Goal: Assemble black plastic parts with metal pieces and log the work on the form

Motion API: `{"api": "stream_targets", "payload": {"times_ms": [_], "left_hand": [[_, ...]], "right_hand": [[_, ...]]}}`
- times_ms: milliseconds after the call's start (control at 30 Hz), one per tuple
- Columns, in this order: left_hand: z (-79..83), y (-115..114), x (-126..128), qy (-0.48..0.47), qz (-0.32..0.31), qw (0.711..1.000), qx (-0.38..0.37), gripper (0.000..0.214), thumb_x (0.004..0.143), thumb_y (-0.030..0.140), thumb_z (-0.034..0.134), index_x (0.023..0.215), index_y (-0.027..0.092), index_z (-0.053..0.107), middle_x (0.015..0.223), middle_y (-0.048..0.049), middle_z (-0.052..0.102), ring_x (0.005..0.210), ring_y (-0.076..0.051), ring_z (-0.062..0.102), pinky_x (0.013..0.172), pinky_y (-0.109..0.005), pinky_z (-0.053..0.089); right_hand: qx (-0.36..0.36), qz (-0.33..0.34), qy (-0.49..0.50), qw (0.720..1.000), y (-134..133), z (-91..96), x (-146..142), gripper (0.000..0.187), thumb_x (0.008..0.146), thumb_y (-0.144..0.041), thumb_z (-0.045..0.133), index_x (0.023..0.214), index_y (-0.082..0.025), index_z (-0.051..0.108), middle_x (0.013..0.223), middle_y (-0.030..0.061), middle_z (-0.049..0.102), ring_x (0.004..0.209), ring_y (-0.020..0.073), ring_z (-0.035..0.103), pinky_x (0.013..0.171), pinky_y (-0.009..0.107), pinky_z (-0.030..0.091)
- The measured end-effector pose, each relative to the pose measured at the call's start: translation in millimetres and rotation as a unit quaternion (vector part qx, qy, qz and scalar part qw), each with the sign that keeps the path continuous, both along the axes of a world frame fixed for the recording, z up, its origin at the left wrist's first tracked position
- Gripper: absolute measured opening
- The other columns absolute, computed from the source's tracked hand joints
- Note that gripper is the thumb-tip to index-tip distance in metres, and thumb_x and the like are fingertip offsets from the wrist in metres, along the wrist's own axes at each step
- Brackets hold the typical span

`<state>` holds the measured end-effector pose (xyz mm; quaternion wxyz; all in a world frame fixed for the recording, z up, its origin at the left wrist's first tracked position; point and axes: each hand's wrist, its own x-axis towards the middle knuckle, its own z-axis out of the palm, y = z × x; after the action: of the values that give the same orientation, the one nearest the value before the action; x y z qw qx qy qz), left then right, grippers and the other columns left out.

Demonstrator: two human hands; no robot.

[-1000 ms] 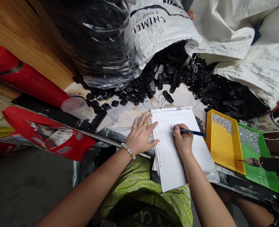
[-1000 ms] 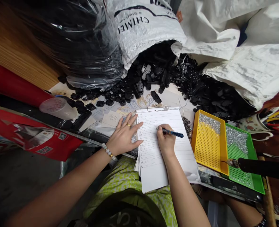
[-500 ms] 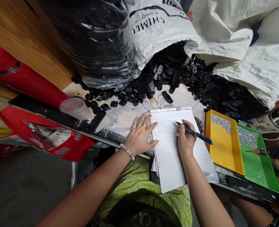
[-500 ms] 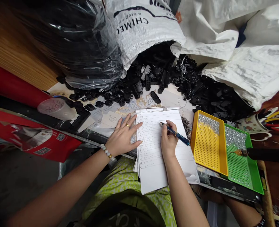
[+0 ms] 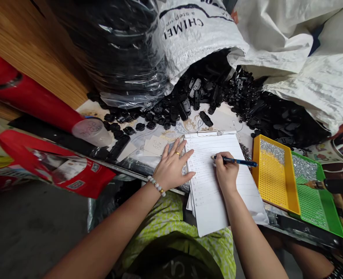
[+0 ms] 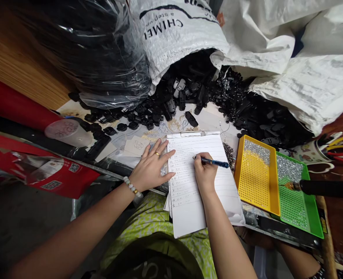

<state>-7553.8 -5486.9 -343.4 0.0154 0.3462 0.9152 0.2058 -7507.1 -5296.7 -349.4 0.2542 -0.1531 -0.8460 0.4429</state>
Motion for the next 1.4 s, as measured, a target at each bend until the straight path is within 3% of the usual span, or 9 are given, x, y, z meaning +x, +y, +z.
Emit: {"api": "stream_targets", "payload": {"times_ms": [700,933,1100,1400], "left_hand": [[-1.6,-0.2,-0.2,0.002,-0.001,1.000,0.000,0.064,0.075,0.050,0.054,0.131,0.022,0.041,0.147,-0.0107,0.024,0.137,-0.031,0.009,0.109,-0.053,0.013],[-0.8,-0.1,-0.5,-0.001,-0.001,1.000,0.001,0.064,0.074,0.049,0.055,0.131,0.022,0.041,0.147,-0.0105,0.024,0.137,-0.032,0.009,0.108,-0.053,0.014],[-0.5,0.4,-0.3,0.002,0.001,1.000,-0.002,0.064,0.074,0.050,0.054,0.130,0.021,0.042,0.147,-0.0110,0.026,0.137,-0.031,0.010,0.109,-0.052,0.014],[-1.9,0.0,-0.1,0.005,-0.001,1.000,-0.002,0.064,0.075,0.050,0.053,0.131,0.021,0.040,0.147,-0.0107,0.025,0.137,-0.031,0.009,0.109,-0.052,0.013]], "right_hand": [[-0.012,-0.019,0.006,1.000,0.0,0.7,-0.9,0.015,0.078,-0.024,0.049,0.065,-0.018,0.053,0.060,-0.0016,0.054,0.059,0.0139,0.051,0.058,0.026,0.041],[-0.014,-0.049,0.037,0.998,0.9,2.0,-0.9,0.018,0.082,-0.029,0.047,0.090,-0.019,0.059,0.086,0.0038,0.060,0.080,0.0176,0.056,0.072,0.032,0.045],[-0.004,-0.026,0.031,0.999,1.0,1.0,-0.9,0.014,0.079,-0.024,0.047,0.069,-0.019,0.055,0.065,-0.0009,0.056,0.065,0.0150,0.054,0.063,0.028,0.044],[0.000,-0.005,0.015,1.000,2.0,-1.4,-0.9,0.013,0.079,-0.022,0.048,0.068,-0.018,0.055,0.065,-0.0009,0.057,0.064,0.0145,0.054,0.063,0.027,0.042]]}}
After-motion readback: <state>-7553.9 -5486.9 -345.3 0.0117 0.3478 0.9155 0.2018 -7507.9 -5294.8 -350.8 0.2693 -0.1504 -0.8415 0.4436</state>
